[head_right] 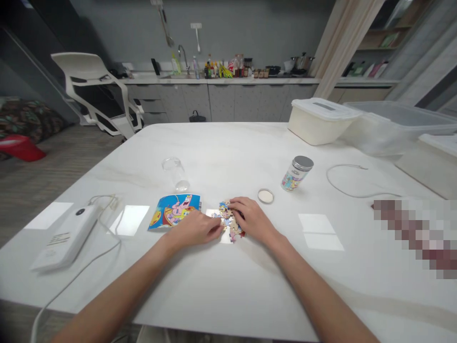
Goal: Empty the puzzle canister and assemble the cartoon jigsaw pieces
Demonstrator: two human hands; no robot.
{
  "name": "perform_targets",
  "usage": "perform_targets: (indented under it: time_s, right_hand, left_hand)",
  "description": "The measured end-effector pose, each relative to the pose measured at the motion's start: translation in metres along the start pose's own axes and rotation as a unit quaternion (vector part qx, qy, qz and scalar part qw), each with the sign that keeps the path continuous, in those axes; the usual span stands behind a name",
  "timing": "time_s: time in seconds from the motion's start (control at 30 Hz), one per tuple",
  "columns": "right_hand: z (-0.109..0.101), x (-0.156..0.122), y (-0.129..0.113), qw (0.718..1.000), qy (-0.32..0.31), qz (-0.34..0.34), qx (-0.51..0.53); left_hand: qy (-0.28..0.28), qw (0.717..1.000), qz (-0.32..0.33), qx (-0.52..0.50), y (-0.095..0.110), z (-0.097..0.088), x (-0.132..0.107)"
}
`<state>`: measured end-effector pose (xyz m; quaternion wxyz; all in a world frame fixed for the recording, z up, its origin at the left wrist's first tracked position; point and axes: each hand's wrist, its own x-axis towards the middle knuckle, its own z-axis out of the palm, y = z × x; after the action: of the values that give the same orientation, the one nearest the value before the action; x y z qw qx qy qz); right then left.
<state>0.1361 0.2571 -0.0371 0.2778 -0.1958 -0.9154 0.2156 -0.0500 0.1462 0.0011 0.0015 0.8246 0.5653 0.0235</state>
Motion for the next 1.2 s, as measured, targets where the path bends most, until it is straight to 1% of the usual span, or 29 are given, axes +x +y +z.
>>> perform_targets:
  time_s: [0.07,0.13,0.23,0.3,0.4,0.5,0.6,0.77,0.97,1.2]
  right_hand:
    - [-0.002,0.003,0.001,1.000,0.003,-0.009,-0.010]
    - [-0.004,0.007,0.001,0.999,0.003,-0.028,-0.018]
    - [-0.007,0.012,0.000,0.998,0.011,-0.047,-0.037]
    - [-0.009,0.013,-0.002,0.998,-0.008,-0.055,-0.039]
    - [-0.009,0.013,-0.005,0.997,-0.039,-0.067,-0.030]
    - [-0.008,0.012,-0.009,0.996,-0.055,-0.072,-0.017]
    - [-0.009,0.009,-0.012,0.995,-0.065,-0.076,0.002]
    - [-0.010,0.007,-0.016,0.995,-0.064,-0.069,0.025]
    - [-0.011,0.007,-0.021,0.996,-0.062,-0.064,0.028]
    - [-0.011,0.009,-0.016,0.997,-0.051,-0.053,0.015]
  left_hand:
    - [0.010,1.000,0.008,0.020,-0.001,0.000,0.001]
    - [0.037,0.998,0.008,0.046,-0.002,-0.003,0.002]
    - [0.056,0.996,-0.012,0.067,-0.003,-0.012,0.001]
    - [0.060,0.996,-0.010,0.066,-0.005,-0.018,-0.001]
    - [0.044,0.997,-0.012,0.055,-0.009,-0.023,-0.004]
    - [0.015,0.999,0.004,0.051,-0.012,-0.019,-0.004]
    - [0.010,0.998,-0.001,0.059,-0.011,-0.014,-0.002]
    - [-0.003,0.999,-0.016,0.046,-0.004,-0.013,0.000]
    - [0.013,0.999,-0.023,0.039,-0.002,-0.010,-0.001]
    - [0.006,0.999,-0.026,0.047,-0.002,-0.012,0.000]
